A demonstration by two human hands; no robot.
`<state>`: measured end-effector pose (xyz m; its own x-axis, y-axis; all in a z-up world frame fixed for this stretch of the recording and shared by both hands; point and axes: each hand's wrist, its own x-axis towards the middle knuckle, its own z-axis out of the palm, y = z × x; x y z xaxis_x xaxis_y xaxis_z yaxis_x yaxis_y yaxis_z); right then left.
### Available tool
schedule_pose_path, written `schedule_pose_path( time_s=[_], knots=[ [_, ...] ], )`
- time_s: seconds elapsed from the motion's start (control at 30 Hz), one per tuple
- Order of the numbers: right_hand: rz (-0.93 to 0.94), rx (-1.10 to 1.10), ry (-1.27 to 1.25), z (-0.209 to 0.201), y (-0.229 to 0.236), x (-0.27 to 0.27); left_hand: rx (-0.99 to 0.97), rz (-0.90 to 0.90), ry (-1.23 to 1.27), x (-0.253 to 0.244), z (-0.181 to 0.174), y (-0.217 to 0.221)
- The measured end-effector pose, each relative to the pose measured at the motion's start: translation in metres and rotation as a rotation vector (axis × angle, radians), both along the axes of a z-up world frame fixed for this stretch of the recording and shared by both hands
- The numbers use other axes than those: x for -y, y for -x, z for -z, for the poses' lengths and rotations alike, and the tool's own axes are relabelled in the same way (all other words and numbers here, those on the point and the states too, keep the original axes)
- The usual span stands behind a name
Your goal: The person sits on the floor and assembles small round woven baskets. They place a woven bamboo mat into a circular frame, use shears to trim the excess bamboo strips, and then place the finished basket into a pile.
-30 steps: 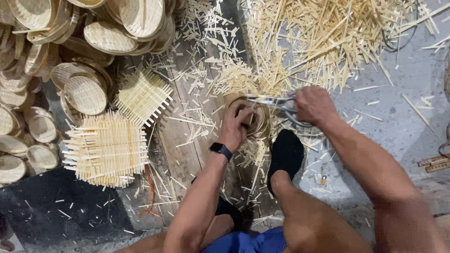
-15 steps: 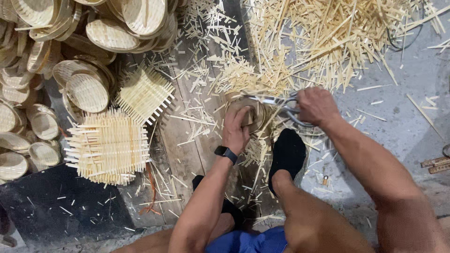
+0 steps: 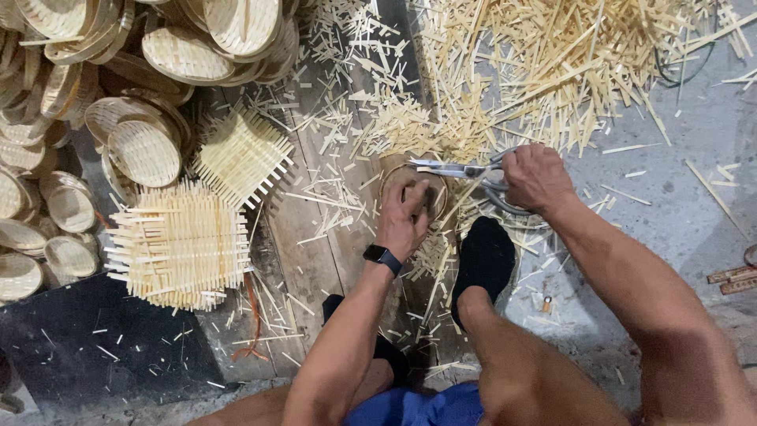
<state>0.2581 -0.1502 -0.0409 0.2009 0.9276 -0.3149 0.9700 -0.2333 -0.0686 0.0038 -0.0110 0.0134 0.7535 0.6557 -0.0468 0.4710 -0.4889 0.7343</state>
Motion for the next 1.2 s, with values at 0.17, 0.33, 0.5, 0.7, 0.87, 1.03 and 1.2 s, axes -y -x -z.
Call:
schedule_pose_path(
  time_s=[0.17,0.33,0.5,0.7,0.87,1.03,1.2],
  knots=[
    [0.015,-0.095,0.004,-0.022,-0.005,-0.011,0.016,-0.069,0.0,0.008,-0.006,-0.002],
    [-0.038,0.015,0.074,-0.04,0.013,-0.033,0.016,0.035,-0.056,0.001,0.0,0.001],
    [0.08,-0.155,0.399,-0.025,0.003,-0.034,0.024,0.099,-0.039,-0.005,0.004,0.008],
    [0.489,-0.268,0.447,-0.034,-0.019,-0.017,-0.114,0.134,0.098,-0.014,0.006,0.017],
    [0.498,0.036,0.06,0.005,-0.007,0.013,-0.062,-0.302,0.038,-0.029,0.026,0.033],
    [0.947,-1.078,0.144,0.006,0.044,-0.019,-0.329,-0.475,0.447,-0.056,0.072,0.039],
    [0.89,-1.069,0.138,0.023,0.069,-0.05,-0.326,-0.475,0.784,-0.065,0.088,0.036]
  ],
)
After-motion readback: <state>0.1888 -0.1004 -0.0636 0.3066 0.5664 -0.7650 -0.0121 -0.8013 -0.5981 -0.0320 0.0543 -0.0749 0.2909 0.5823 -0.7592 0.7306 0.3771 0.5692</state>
